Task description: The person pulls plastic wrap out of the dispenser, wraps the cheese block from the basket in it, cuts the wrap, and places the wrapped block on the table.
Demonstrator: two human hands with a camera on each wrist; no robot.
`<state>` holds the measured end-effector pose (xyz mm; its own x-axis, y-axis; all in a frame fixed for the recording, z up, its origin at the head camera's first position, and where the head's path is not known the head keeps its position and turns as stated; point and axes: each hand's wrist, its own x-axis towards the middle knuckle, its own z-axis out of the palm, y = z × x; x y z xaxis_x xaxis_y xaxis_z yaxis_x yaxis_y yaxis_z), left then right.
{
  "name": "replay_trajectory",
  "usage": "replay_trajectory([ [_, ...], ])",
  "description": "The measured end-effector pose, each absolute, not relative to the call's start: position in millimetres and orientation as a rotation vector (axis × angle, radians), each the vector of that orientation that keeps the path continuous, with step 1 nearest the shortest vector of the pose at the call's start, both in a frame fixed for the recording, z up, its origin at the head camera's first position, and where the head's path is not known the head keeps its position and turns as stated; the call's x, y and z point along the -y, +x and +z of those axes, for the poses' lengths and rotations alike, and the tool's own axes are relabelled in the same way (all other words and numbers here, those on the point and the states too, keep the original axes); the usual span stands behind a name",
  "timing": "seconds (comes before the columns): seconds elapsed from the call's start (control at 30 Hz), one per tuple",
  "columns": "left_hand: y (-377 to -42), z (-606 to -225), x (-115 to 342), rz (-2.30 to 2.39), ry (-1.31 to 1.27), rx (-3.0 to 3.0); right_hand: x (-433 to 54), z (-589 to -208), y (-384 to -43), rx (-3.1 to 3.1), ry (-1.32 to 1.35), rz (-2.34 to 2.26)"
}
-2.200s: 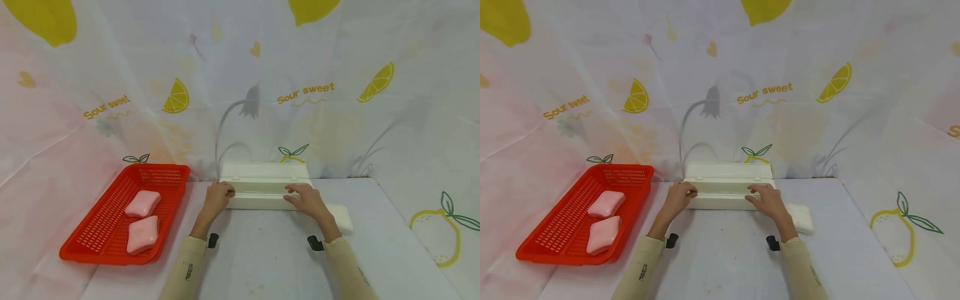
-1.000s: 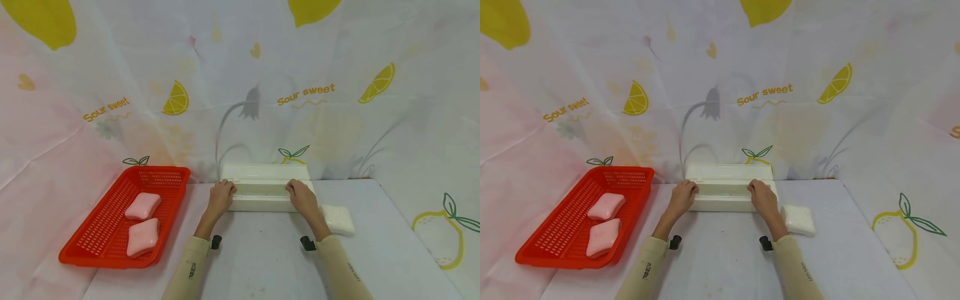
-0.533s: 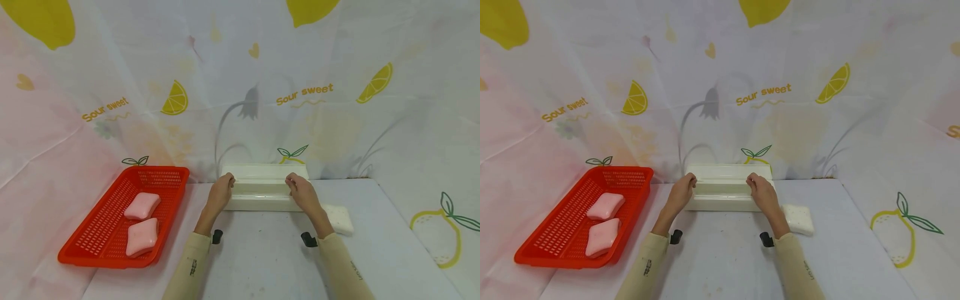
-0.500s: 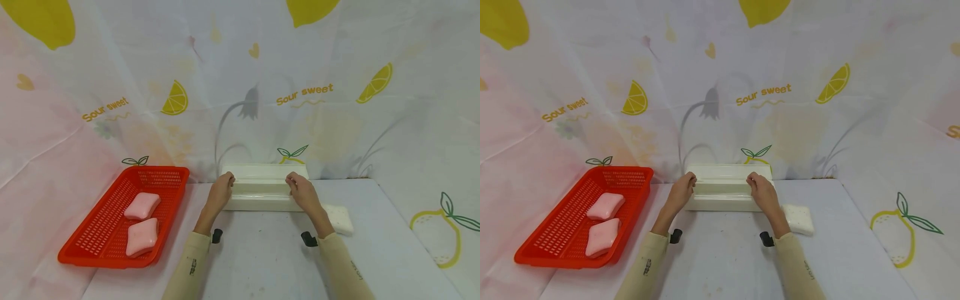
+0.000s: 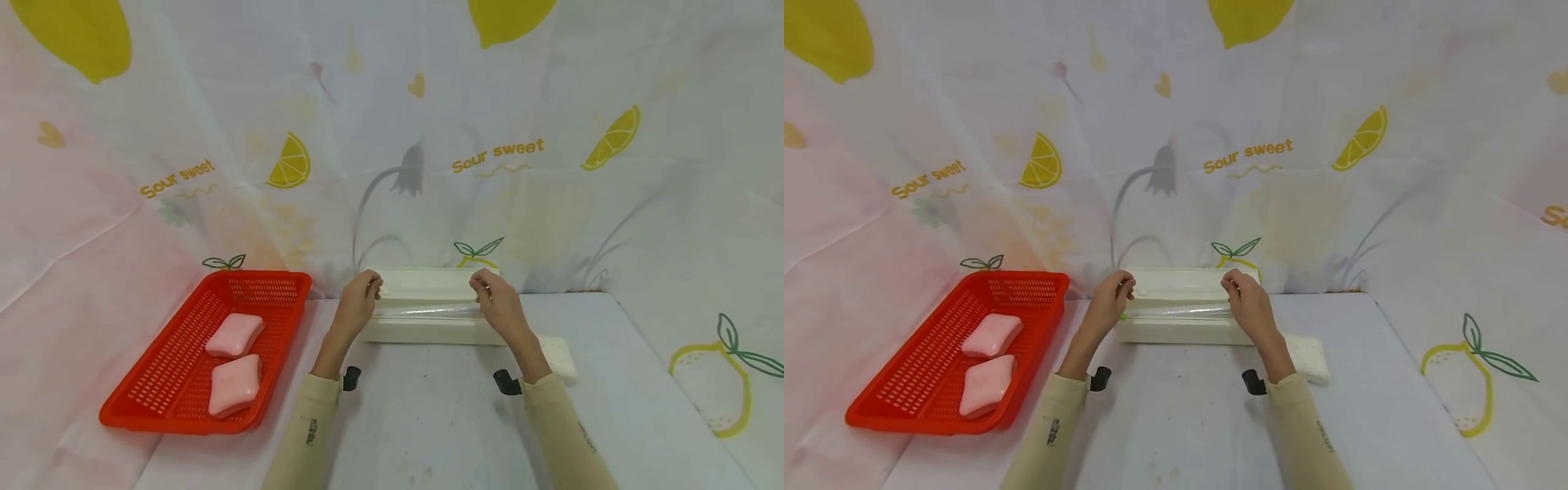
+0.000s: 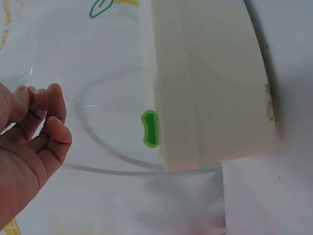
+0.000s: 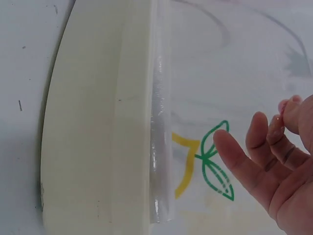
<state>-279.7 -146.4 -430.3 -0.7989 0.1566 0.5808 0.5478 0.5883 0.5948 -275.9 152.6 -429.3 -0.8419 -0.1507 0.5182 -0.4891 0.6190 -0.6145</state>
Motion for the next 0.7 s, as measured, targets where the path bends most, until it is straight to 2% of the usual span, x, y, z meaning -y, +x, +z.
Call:
replay_trajectory([
  [0.7, -270, -381, 137, -0.979, -0.663, 2.268, -161, -392, -264, 2.353, 0.549, 1.264],
])
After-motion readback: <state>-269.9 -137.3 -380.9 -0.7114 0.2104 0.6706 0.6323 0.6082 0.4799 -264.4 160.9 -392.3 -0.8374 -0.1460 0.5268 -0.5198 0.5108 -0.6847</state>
